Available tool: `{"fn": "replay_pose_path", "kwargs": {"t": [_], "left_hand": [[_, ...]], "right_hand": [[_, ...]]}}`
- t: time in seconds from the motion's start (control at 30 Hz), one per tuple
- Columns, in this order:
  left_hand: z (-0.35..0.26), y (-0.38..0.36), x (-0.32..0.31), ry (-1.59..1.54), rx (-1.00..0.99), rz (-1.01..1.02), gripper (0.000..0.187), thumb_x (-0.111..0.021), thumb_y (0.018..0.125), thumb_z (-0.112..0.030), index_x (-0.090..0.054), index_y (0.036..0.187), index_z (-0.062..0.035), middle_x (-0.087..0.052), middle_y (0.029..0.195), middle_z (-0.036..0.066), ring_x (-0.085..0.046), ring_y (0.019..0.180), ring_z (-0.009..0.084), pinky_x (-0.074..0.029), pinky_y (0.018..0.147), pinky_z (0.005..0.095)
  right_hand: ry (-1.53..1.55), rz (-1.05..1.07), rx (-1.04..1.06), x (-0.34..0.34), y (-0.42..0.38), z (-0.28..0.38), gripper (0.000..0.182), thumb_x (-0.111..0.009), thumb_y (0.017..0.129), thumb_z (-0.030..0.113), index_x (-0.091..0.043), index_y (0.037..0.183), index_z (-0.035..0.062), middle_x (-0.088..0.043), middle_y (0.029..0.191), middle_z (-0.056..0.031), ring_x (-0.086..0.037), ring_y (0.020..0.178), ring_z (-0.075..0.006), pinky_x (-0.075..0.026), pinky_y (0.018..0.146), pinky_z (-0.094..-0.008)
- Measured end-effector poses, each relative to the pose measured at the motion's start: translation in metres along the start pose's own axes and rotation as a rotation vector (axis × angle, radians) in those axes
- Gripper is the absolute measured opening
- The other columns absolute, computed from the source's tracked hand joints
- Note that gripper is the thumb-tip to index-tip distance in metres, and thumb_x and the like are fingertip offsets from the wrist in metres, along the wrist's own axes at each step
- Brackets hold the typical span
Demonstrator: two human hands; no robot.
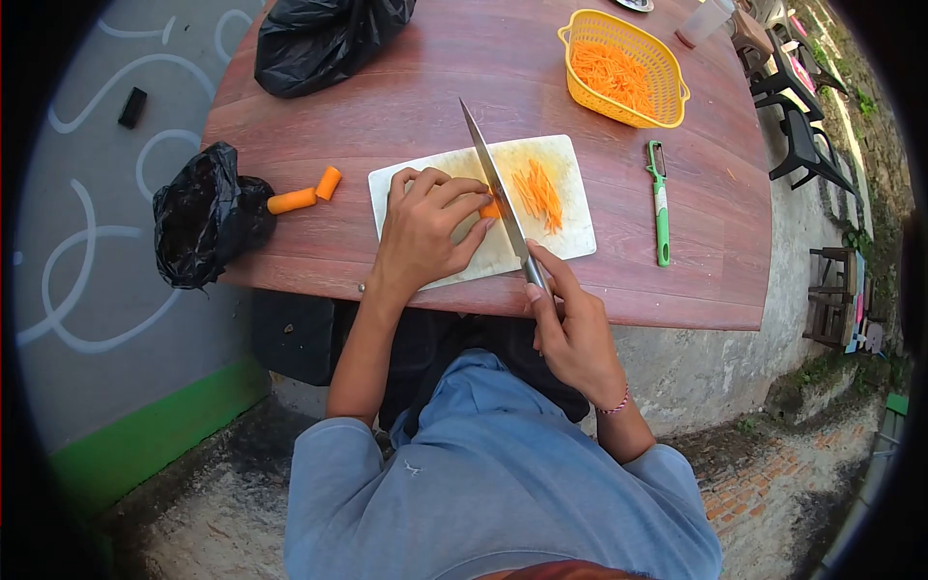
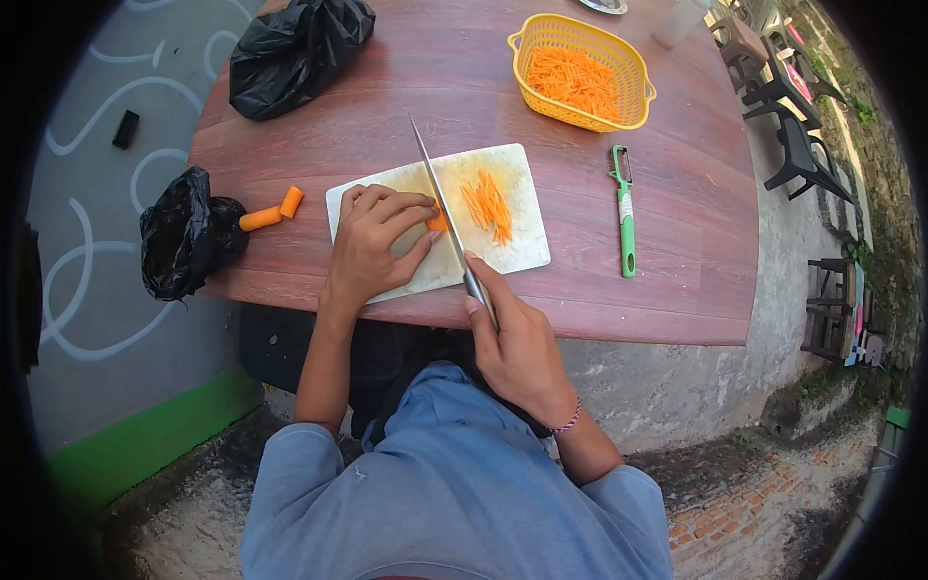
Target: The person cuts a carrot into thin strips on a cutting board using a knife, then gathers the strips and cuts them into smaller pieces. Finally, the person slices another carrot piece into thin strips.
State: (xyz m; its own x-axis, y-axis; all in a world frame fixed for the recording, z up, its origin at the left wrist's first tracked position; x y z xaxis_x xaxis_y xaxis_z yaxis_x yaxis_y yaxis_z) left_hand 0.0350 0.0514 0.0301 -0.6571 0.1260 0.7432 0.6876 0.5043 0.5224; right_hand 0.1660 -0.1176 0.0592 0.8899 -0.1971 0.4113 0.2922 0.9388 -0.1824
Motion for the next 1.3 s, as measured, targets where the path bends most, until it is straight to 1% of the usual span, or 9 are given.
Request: {"fn": "replay_pose_path", "kwargs": {"t": [0.3,0.5,0.57,0.7,0.73,0.9,1.1,1.2,1.3], "left_hand": [[-0.001,0.001,0.001,0.018,-0.016,-0.005,0.023,-0.085,0.084,-0.02,-0.081,0.105,-0.0105,-0.078,0.115,0.001,-0.066,0.104,0.023,-0.042,0.102,0.0486],[-0.002,0.002,0.0,0.02,-0.017,0.002,0.024,-0.085,0.084,-0.02,-0.08,0.105,-0.0102,-0.077,0.114,0.001,-0.066,0.102,0.0228,-0.042,0.101,0.0483],[-0.002,0.002,0.001,0.019,0.003,0.024,0.024,-0.086,0.084,-0.018,-0.081,0.106,-0.01,-0.079,0.116,0.001,-0.067,0.106,0.022,-0.042,0.102,0.047],[-0.002,0.003,0.001,0.02,0.001,0.033,0.024,-0.086,0.083,-0.017,-0.081,0.105,-0.0101,-0.078,0.116,0.001,-0.067,0.107,0.0221,-0.042,0.102,0.047],[-0.002,0.003,0.001,0.016,-0.007,0.023,0.023,-0.085,0.083,-0.019,-0.081,0.104,-0.0102,-0.078,0.115,0.001,-0.067,0.105,0.0222,-0.042,0.101,0.0478],[-0.001,0.004,0.001,0.008,-0.012,0.013,0.021,-0.084,0.084,-0.02,-0.081,0.102,-0.0102,-0.078,0.112,0.001,-0.067,0.102,0.0225,-0.042,0.101,0.0488],[-0.001,0.004,0.001,-0.021,-0.018,0.006,0.021,-0.086,0.083,-0.017,-0.082,0.102,-0.0088,-0.08,0.108,0.003,-0.069,0.102,0.023,-0.042,0.101,0.0484],[0.001,0.001,-0.001,-0.045,0.006,-0.014,0.02,-0.087,0.083,-0.017,-0.082,0.101,-0.0082,-0.081,0.109,0.003,-0.07,0.101,0.0231,-0.044,0.102,0.0478],[0.004,-0.002,-0.002,-0.062,-0.008,-0.045,0.021,-0.088,0.083,-0.018,-0.082,0.101,-0.0081,-0.081,0.109,0.003,-0.07,0.101,0.0233,-0.047,0.102,0.0467]], "right_hand": [[-0.061,0.009,0.025,-0.001,-0.005,0.004,0.052,-0.06,0.106,0.005,-0.052,0.157,0.0087,-0.072,0.108,-0.0318,-0.072,0.102,-0.0513,-0.057,0.085,-0.0495],[-0.156,0.011,0.011,0.0,-0.015,0.016,0.051,-0.061,0.106,0.005,-0.052,0.156,0.0074,-0.072,0.105,-0.0306,-0.072,0.096,-0.0507,-0.057,0.081,-0.0512],[-0.183,-0.007,0.054,-0.001,-0.017,0.018,0.052,-0.062,0.105,0.004,-0.052,0.156,0.0049,-0.072,0.103,-0.0304,-0.072,0.093,-0.0504,-0.057,0.079,-0.0514],[-0.197,-0.028,0.113,-0.004,-0.016,0.015,0.052,-0.062,0.104,0.003,-0.052,0.156,0.0034,-0.072,0.101,-0.03,-0.071,0.091,-0.0498,-0.056,0.078,-0.0523],[-0.208,-0.031,0.123,-0.004,-0.015,0.015,0.053,-0.062,0.104,0.002,-0.052,0.156,0.0033,-0.072,0.1,-0.0298,-0.071,0.09,-0.0496,-0.056,0.078,-0.0526],[-0.24,-0.027,0.117,-0.009,-0.005,0.012,0.054,-0.061,0.103,0.003,-0.052,0.156,0.0037,-0.072,0.1,-0.0302,-0.072,0.089,-0.0492,-0.056,0.077,-0.0539],[-0.228,-0.095,0.188,-0.017,0.028,0.013,0.049,-0.06,0.105,0.007,-0.053,0.153,0.0031,-0.072,0.096,-0.0316,-0.072,0.087,-0.0504,-0.056,0.077,-0.0563],[-0.242,-0.11,0.196,-0.018,0.041,0.014,0.046,-0.06,0.106,0.007,-0.054,0.151,0.0028,-0.072,0.095,-0.0317,-0.072,0.086,-0.0508,-0.056,0.076,-0.0567],[-0.223,-0.15,0.263,-0.016,0.042,0.013,0.045,-0.06,0.106,0.008,-0.055,0.15,0.0031,-0.072,0.095,-0.0318,-0.071,0.086,-0.0511,-0.056,0.076,-0.057]]}}
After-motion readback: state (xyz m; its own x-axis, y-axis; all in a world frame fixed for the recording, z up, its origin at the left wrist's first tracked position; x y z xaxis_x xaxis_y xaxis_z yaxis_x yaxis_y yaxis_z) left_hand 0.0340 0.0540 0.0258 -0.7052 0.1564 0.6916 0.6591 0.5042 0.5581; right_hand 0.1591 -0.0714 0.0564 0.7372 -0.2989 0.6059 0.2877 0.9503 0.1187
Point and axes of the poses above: each hand's wrist, its own y-axis towards the middle knuckle, its own x-axis out of the back of the hand, z = x × y, the point moved 5 cm from there along y, towards the middle knuckle
